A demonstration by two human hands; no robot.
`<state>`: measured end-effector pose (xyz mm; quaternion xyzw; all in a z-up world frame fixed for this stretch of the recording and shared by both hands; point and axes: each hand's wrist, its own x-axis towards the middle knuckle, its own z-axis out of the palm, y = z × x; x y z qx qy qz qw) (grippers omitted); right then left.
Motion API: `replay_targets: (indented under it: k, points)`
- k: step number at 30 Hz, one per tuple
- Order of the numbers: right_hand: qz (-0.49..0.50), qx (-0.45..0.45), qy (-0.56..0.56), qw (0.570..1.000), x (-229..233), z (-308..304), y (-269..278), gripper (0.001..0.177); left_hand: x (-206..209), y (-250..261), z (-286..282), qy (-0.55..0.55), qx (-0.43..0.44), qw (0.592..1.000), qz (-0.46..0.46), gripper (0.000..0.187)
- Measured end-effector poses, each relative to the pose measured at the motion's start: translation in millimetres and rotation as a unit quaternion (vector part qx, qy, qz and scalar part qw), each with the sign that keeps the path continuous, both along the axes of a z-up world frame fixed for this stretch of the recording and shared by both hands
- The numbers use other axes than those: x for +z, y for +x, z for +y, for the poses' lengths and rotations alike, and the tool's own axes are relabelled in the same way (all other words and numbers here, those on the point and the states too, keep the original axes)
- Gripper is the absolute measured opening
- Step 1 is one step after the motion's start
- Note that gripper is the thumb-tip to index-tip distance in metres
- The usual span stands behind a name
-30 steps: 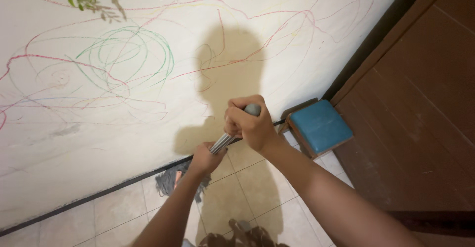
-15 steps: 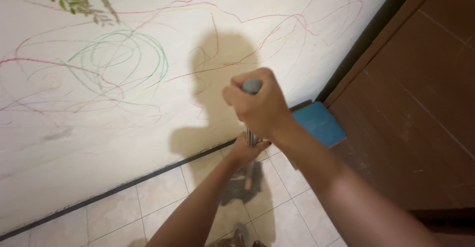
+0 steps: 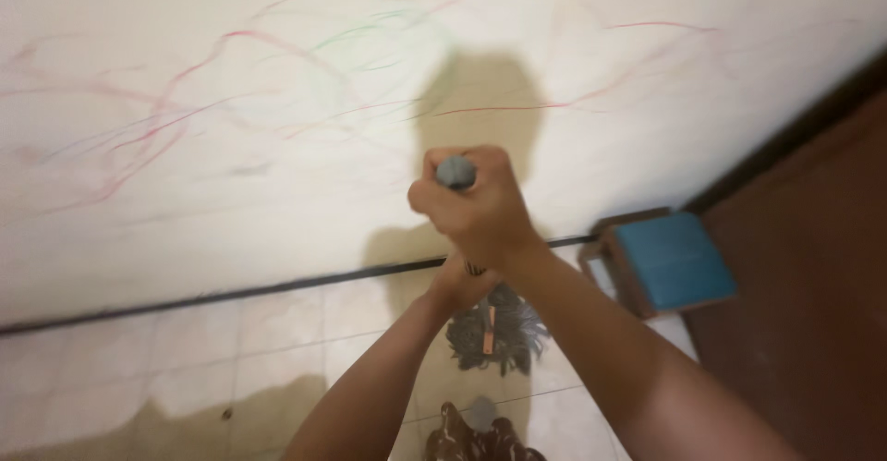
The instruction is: The person cleans the tiled floor using a mop, moving it across the surface around a bed and near a wardrobe.
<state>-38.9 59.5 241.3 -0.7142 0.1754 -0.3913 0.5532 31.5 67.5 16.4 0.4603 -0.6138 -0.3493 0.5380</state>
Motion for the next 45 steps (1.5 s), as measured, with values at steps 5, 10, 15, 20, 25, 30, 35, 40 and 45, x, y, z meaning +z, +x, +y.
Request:
replay_targets:
  k: [5, 10, 15, 20, 25, 30, 35, 40, 45]
  points:
    - [-0.019, 0.071, 0.078, 0.994, 9.8, 31.1, 50.8, 0.023, 21.4, 63.1, 55.8, 0.192, 0.114, 0.974, -0.043, 0.018]
    - [-0.093, 0.175, 0.143, 0.97, -4.8, 73.3, 97.6, 0.02, 21.3, 124.0, 125.7, 0.214, 0.206, 0.952, -0.078, 0.02]
    - [-0.128, 0.22, 0.165, 0.953, -39.8, 115.8, 132.3, 0.017, 11.5, 178.8, 191.1, 0.359, 0.289, 0.882, -0.105, 0.028]
    - [-0.154, 0.253, 0.189, 0.936, -81.7, 135.8, 144.2, 0.029, -24.5, 205.0, 226.8, 0.341, 0.353, 0.865, -0.108, 0.029]
    - [-0.107, 0.257, 0.173, 0.945, -87.8, 142.4, 138.2, 0.025, -42.0, 200.8, 242.1, 0.341, 0.349, 0.87, -0.075, 0.033]
    - [-0.044, 0.172, 0.135, 0.975, -42.0, 129.4, 140.9, 0.029, -6.0, 189.8, 216.0, 0.36, 0.283, 0.889, -0.017, 0.031]
    - [-0.016, 0.168, 0.115, 0.979, 6.5, 130.4, 135.3, 0.032, 15.1, 165.5, 189.4, 0.325, 0.187, 0.926, -0.028, 0.039]
    - [0.049, 0.12, -0.009, 0.991, 12.8, 157.9, 140.1, 0.029, 5.2, 143.1, 184.3, 0.241, 0.118, 0.958, 0.098, 0.034]
    - [0.034, 0.133, -0.077, 0.987, -9.1, 189.8, 163.3, 0.03, 9.1, 152.5, 207.6, 0.182, 0.074, 0.98, -0.011, 0.04]
